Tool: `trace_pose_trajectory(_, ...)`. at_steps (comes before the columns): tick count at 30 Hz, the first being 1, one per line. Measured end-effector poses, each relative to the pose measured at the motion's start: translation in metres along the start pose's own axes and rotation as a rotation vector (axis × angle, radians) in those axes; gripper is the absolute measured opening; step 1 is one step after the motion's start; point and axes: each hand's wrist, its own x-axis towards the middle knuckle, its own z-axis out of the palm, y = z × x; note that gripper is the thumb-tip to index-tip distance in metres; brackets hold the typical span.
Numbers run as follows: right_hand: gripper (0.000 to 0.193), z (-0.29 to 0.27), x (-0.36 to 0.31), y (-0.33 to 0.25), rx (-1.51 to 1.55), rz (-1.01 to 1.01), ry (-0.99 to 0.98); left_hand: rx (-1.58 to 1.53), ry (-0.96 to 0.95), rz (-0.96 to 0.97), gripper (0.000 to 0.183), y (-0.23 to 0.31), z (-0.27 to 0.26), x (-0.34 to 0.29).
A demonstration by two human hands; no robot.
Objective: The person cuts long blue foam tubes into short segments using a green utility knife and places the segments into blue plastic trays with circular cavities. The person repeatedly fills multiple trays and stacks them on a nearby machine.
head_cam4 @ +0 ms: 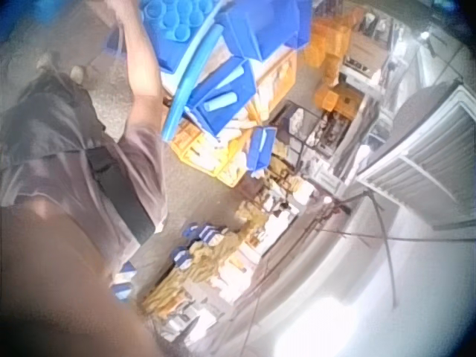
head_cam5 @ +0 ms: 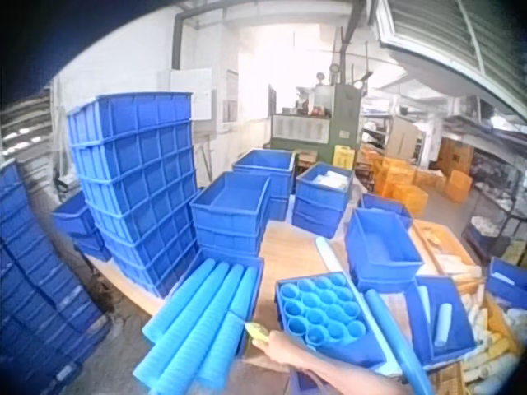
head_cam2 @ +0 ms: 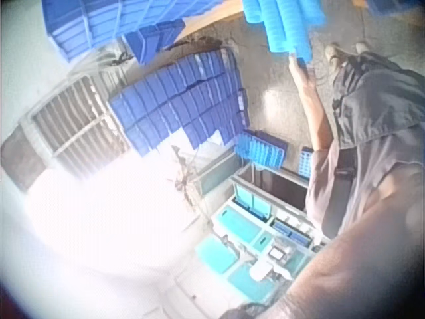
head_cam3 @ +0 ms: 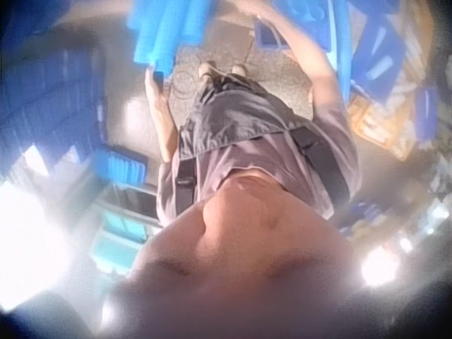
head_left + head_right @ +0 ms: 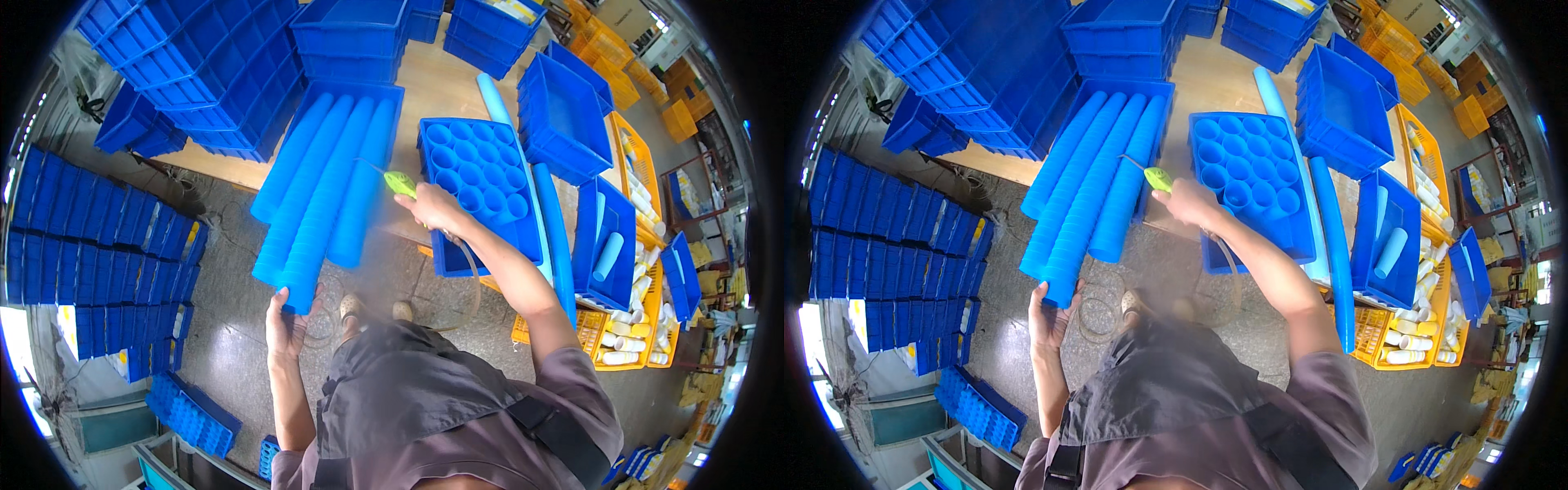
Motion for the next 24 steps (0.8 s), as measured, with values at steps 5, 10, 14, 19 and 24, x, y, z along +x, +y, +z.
trace_pose_trajectory(5, 0.055, 0.009, -0.066, -0.003, 0.031, -0.086, -0.111, 0.030, -0.058, 0.007, 0.075, 0.002, -0.002, -0.008)
trace_pose_trajectory(10, 0.049, 0.033, -0.131, -0.010, -0.007, -0.357, 0.074, 0.005, -0.049, -0.039, 0.079, 0.007, -0.015, -0.016)
trace_pose_trajectory(14, 0.051, 0.041, -0.167, -0.019, -0.117, -0.372, -0.042, -0.037, -0.085, -0.073, 0.079, 0.009, -0.023, -0.017)
trace_pose_trajectory(19, 0.053, 0.043, -0.213, -0.027, -0.211, -0.339, -0.132, -0.080, -0.124, -0.102, 0.080, 0.012, -0.028, -0.017)
trace_pose_trajectory(24, 0.058, 0.051, -0.234, -0.029, -0.355, -0.353, -0.266, -0.132, -0.174, -0.159, 0.081, 0.014, -0.029, -0.015)
